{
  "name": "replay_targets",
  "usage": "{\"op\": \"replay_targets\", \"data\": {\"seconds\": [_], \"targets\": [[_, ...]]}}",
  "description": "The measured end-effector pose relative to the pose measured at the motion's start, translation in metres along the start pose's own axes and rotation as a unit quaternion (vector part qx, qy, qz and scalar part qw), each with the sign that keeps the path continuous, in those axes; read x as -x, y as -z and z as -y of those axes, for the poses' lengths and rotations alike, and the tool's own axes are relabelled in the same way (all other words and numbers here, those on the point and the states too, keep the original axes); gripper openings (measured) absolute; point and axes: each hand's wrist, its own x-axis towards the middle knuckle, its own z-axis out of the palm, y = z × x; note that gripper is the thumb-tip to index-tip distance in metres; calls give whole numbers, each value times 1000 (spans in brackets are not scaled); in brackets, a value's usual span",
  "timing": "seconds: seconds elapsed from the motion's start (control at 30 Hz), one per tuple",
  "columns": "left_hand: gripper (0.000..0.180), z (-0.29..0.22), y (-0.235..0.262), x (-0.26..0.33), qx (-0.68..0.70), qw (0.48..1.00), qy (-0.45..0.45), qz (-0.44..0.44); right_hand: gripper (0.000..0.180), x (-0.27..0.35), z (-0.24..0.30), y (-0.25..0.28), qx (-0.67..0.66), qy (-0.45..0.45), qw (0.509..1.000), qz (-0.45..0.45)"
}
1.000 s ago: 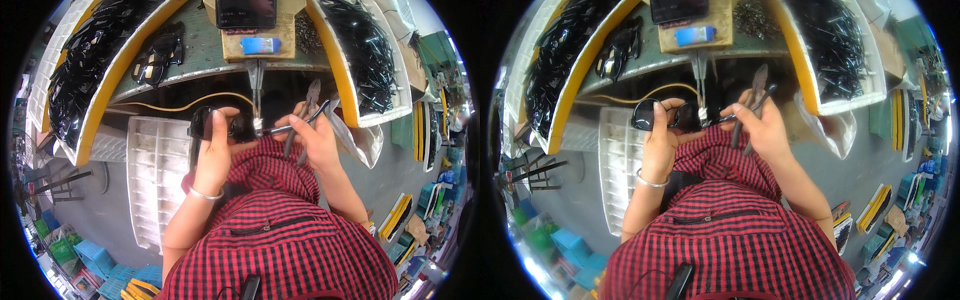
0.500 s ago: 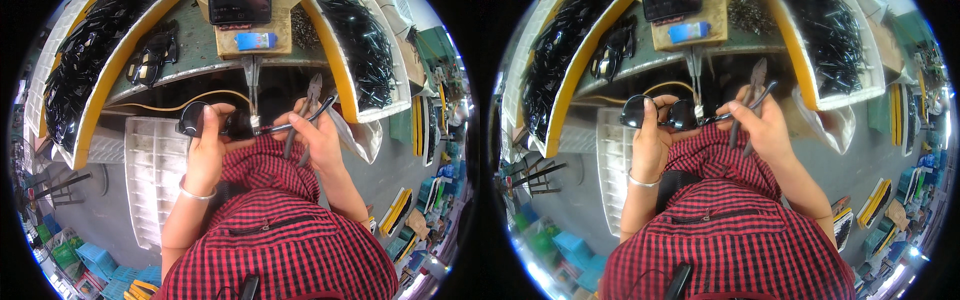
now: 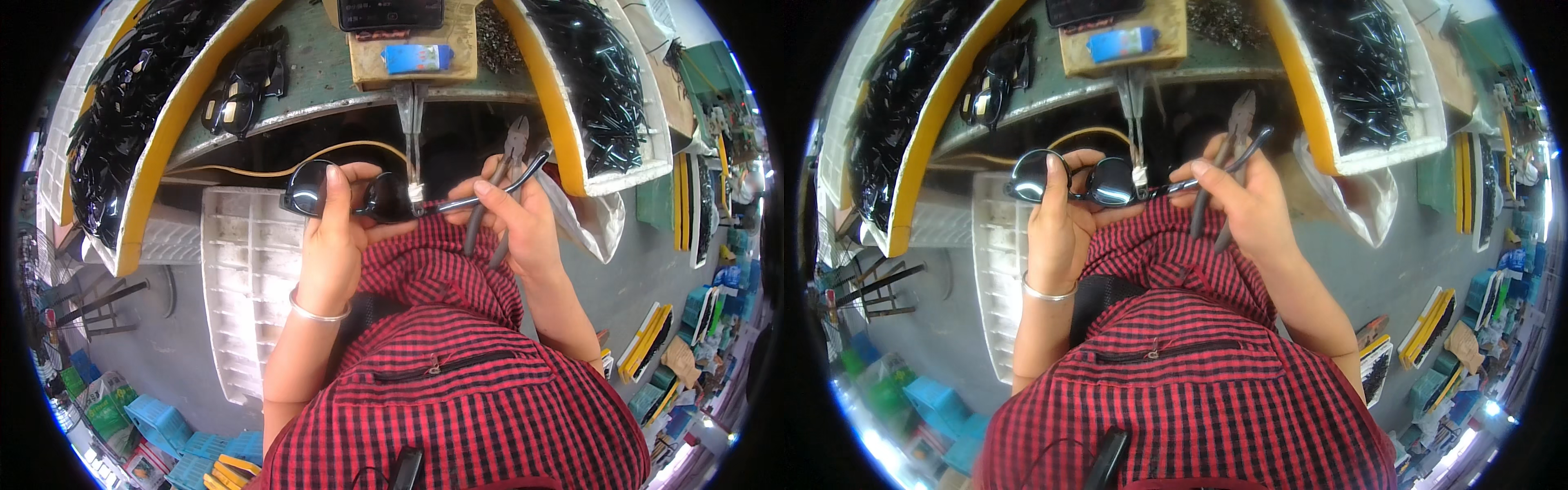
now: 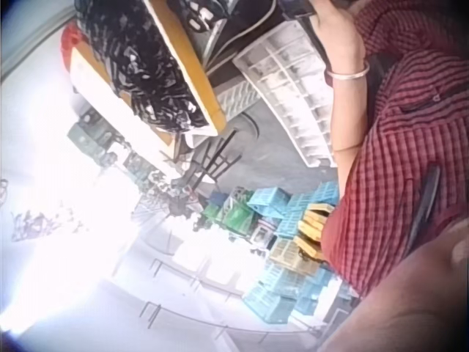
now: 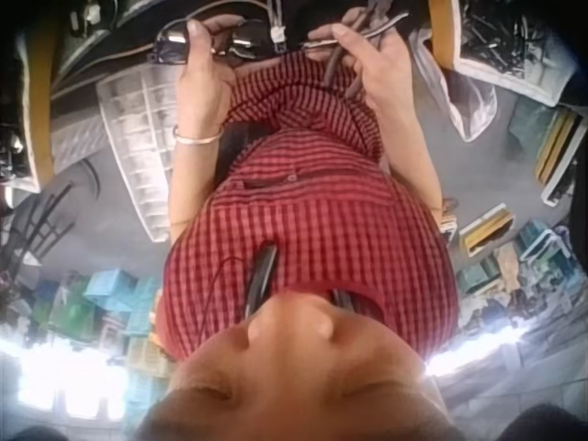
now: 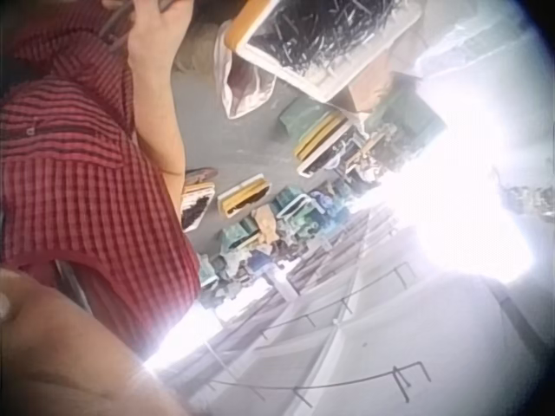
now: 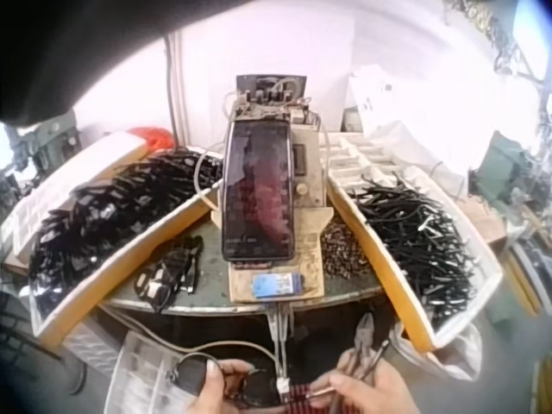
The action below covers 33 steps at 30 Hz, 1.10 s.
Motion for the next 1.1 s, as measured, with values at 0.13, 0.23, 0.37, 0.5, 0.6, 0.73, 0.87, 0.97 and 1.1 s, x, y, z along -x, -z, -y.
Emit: {"op": "replay_targets", "data": {"seconds": [0.13, 0.23, 0.37, 0.5, 0.6, 0.73, 0.87, 0.97, 1.1], "targets": [[55, 0, 1, 0, 3, 1000, -1, 1, 21, -1, 0, 1, 3, -3, 1000, 6], [55, 0, 0, 0, 6, 1000, -2, 1, 21, 0, 0, 1, 2, 5, 1000, 6], [55, 1, 2, 0, 20, 1000, 0, 9, 21, 0, 1, -1, 7, 5, 1000, 5], [55, 2, 2, 0, 28, 1000, -3, 8, 21, 0, 0, 2, 9, 4, 1000, 12], [55, 5, 7, -2, 29, 999, 3, 15, 20, -1, -2, 1, 5, -6, 1000, 8], [54, 8, 12, -2, 26, 1000, 13, -1, 20, -2, -11, 3, -10, -29, 999, 9], [53, 16, 20, 3, 39, 999, 29, -8, 16, 0, -24, 9, -71, -78, 994, 7], [53, 20, 26, 12, 54, 997, 51, -14, 14, 8, -31, 11, -101, -125, 987, -1], [51, 29, 43, 23, 208, 971, 109, 43, 13, 18, -29, 9, -163, -176, 971, -13]]}}
